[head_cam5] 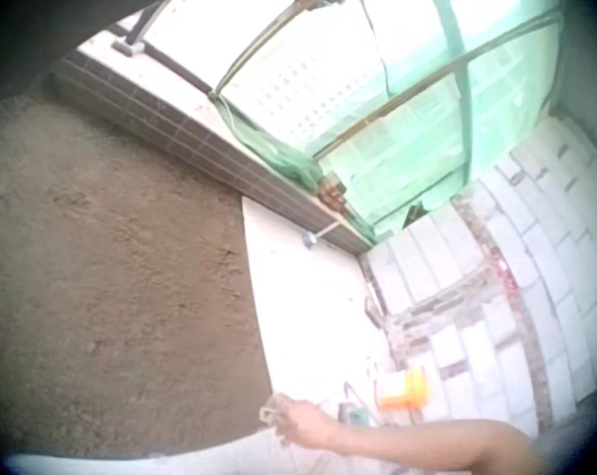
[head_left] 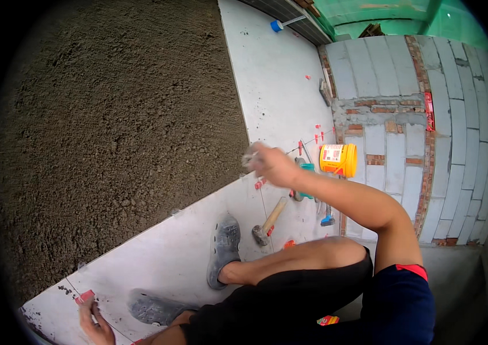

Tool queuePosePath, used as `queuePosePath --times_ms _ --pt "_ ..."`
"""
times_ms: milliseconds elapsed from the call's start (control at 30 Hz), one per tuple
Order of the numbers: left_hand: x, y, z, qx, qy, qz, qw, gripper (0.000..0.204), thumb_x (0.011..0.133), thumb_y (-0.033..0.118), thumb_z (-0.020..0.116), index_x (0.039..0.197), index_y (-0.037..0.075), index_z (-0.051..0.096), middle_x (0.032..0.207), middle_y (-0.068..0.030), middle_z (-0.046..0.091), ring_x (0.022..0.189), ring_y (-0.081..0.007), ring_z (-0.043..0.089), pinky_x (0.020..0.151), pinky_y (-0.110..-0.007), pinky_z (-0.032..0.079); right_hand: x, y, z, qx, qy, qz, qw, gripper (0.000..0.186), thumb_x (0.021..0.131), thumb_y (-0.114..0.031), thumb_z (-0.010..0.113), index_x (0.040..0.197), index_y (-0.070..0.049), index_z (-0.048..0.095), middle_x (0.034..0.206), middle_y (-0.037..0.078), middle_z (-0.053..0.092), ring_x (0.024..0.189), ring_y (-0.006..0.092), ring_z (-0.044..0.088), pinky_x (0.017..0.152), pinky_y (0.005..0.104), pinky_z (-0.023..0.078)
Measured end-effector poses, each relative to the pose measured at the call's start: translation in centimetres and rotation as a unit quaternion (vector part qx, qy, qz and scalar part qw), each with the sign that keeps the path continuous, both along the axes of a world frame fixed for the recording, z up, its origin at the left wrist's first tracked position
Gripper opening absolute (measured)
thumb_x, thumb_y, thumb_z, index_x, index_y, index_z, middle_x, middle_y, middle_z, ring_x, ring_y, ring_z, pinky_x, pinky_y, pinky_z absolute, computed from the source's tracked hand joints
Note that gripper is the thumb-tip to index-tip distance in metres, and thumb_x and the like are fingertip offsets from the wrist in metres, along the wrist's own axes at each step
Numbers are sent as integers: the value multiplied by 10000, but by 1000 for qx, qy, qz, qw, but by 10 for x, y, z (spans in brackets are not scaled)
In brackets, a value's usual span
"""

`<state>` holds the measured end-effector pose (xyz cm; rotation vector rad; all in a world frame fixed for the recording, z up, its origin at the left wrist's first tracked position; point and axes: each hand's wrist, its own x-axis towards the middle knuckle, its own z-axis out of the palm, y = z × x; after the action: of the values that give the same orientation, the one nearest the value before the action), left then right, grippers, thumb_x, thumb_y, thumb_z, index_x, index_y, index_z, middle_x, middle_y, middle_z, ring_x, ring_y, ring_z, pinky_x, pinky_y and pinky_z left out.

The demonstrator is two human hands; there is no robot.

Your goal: The person uses a long metal straightedge to level a layer of sand or dry mortar bed on a balcony floor, then uses a notched trowel to spread adhesive over a small section of the leveled surface before placing and aligning plastic tile spacers.

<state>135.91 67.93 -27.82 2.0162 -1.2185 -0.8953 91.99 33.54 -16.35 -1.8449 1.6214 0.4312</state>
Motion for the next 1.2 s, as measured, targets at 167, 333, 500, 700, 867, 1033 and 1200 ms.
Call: queuePosePath --times_ms 167,333,500,700,867,1033,1200 --pt "-44 44 -39 192 250 46 948 272 943 252 597 846 -2 589 596 -40 567 506 -100 508 488 -245 397 -124 -12 -22 -40 -115 -297 947 188 940 -155 528 1056 -10 500 818 110 630 725 226 649 647 329 519" --pt "-58 42 -37 253 403 151 866 317 947 309 576 851 7 577 612 -73 564 500 -145 507 467 -270 377 -176 0 -141 -276 -149 -539 781 247 967 -216 479 1092 -4 477 1004 155 615 880 259 644 729 352 526" --pt "-86 37 -19 207 360 313 854 281 953 239 554 765 31 572 590 -73 550 521 -147 484 499 -292 390 -145 -30 -229 -425 -73 -538 724 391 978 -290 430 1233 6 443 1213 241 543 1106 373 545 950 442 431" --pt "-94 27 -21 262 279 380 842 343 967 292 520 740 38 556 600 -64 519 553 -157 462 547 -300 386 -59 -128 -207 -282 -415 -490 713 422 978 -278 482 1287 8 451 1289 154 521 1175 263 502 1020 359 376" --pt "-96 41 -55 157 250 366 883 391 957 385 541 699 100 464 455 41 322 319 -71 250 305 -238 193 -51 -155 -111 -187 -557 -344 733 229 959 -196 542 1040 18 558 1115 129 629 1040 206 607 925 314 469" --pt "-96 38 -63 152 257 400 867 372 962 350 549 694 106 469 440 35 327 306 -71 272 285 -241 197 -143 -106 -106 -166 -257 -283 909 194 883 -171 643 931 16 617 818 108 671 677 144 659 629 272 520" --pt "-87 41 -67 165 291 385 860 375 962 364 546 697 107 477 417 31 331 283 -81 260 277 -243 189 -171 -44 -123 -119 -113 -227 960 144 870 -128 635 878 15 634 643 81 638 592 130 625 563 296 482"
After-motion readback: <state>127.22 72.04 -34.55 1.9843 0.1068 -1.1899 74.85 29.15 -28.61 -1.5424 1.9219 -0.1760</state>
